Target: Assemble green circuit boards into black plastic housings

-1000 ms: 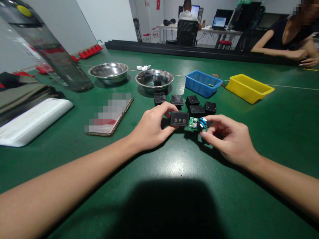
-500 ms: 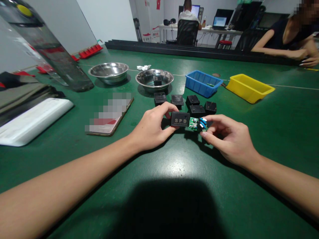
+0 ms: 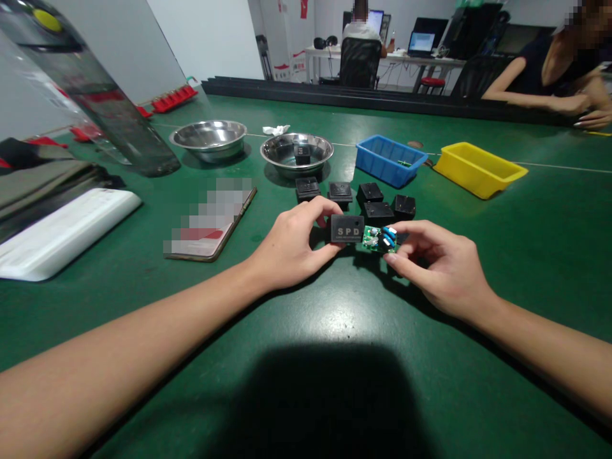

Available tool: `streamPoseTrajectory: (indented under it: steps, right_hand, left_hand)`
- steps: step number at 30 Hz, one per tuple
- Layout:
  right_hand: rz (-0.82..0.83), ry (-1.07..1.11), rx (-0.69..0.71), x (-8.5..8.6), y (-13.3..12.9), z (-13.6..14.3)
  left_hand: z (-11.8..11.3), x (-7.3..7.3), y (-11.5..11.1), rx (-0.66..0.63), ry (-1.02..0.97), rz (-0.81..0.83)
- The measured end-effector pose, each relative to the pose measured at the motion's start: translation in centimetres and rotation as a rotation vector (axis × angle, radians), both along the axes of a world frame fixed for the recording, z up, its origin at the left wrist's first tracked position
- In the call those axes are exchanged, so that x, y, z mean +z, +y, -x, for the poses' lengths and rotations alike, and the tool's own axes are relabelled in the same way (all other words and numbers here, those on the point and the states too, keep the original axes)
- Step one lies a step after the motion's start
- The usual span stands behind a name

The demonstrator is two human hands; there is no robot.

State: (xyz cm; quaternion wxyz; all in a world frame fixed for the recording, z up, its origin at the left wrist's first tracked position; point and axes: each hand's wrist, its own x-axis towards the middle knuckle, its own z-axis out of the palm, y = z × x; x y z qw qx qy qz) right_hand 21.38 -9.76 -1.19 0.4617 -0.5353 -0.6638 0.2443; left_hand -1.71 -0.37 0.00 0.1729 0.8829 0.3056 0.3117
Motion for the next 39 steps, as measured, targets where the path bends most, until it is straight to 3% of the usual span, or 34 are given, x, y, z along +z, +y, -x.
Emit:
streamPoseTrajectory:
  steps: [39]
  right_hand:
    - [0.001,0.005,-0.001,-0.06,0.05,-0.02]
  left_hand:
    - [0.02,-0.08,-0.01,-0.014,-0.008,0.001]
